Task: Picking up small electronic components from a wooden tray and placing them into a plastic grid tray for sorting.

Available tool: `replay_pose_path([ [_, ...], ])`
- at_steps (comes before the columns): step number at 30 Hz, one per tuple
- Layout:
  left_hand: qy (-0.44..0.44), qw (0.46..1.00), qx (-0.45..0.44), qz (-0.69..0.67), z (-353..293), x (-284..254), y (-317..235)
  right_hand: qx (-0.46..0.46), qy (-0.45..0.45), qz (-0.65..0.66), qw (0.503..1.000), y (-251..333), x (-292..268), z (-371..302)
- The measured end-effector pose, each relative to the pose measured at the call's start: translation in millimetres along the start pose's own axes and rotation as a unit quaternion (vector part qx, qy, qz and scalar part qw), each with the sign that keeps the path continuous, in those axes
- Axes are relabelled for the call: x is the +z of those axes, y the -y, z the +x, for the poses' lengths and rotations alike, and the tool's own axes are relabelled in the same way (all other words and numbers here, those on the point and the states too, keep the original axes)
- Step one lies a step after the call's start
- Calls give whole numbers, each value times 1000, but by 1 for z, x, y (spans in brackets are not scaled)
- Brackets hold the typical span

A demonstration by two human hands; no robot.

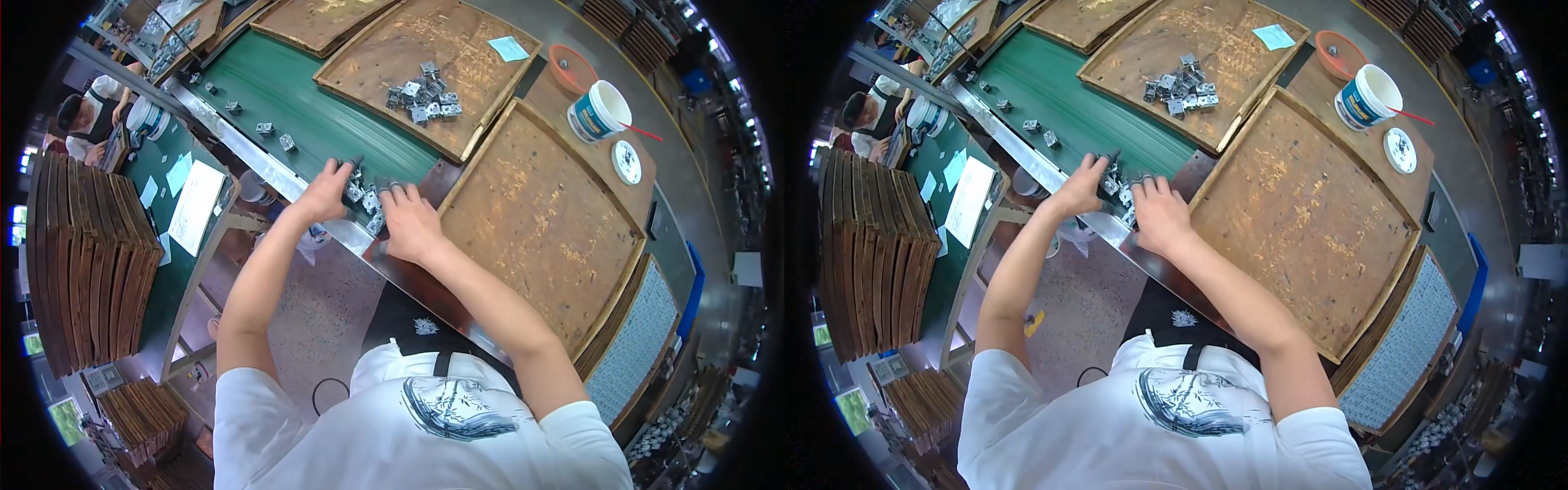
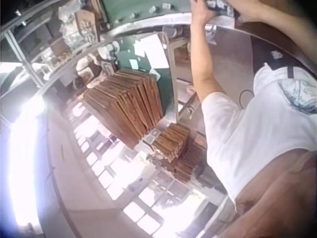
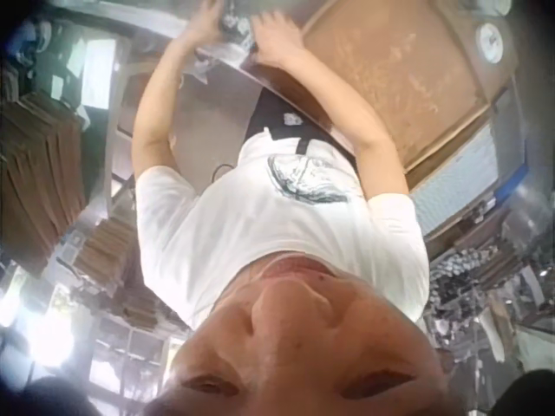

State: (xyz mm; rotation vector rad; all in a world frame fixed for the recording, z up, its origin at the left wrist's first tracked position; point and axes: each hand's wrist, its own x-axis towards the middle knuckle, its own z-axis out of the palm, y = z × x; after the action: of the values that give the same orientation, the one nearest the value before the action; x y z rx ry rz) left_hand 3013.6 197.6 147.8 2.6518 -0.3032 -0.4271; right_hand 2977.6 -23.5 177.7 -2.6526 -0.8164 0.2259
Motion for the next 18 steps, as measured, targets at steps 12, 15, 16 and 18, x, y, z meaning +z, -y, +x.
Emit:
replay_pose_path([
  [12,-80,965,-37,-248,15,-4,-33,53,1,150,987,-48,17,47],
  [15,-82,934,-1,-349,16,-24,-66,7,-85,186,979,-59,-25,24],
  [16,-96,931,44,-350,19,-27,-83,19,-95,194,976,-68,-37,10],
  [18,-121,929,151,-315,34,-20,-126,78,-101,210,969,-83,-75,-29],
])
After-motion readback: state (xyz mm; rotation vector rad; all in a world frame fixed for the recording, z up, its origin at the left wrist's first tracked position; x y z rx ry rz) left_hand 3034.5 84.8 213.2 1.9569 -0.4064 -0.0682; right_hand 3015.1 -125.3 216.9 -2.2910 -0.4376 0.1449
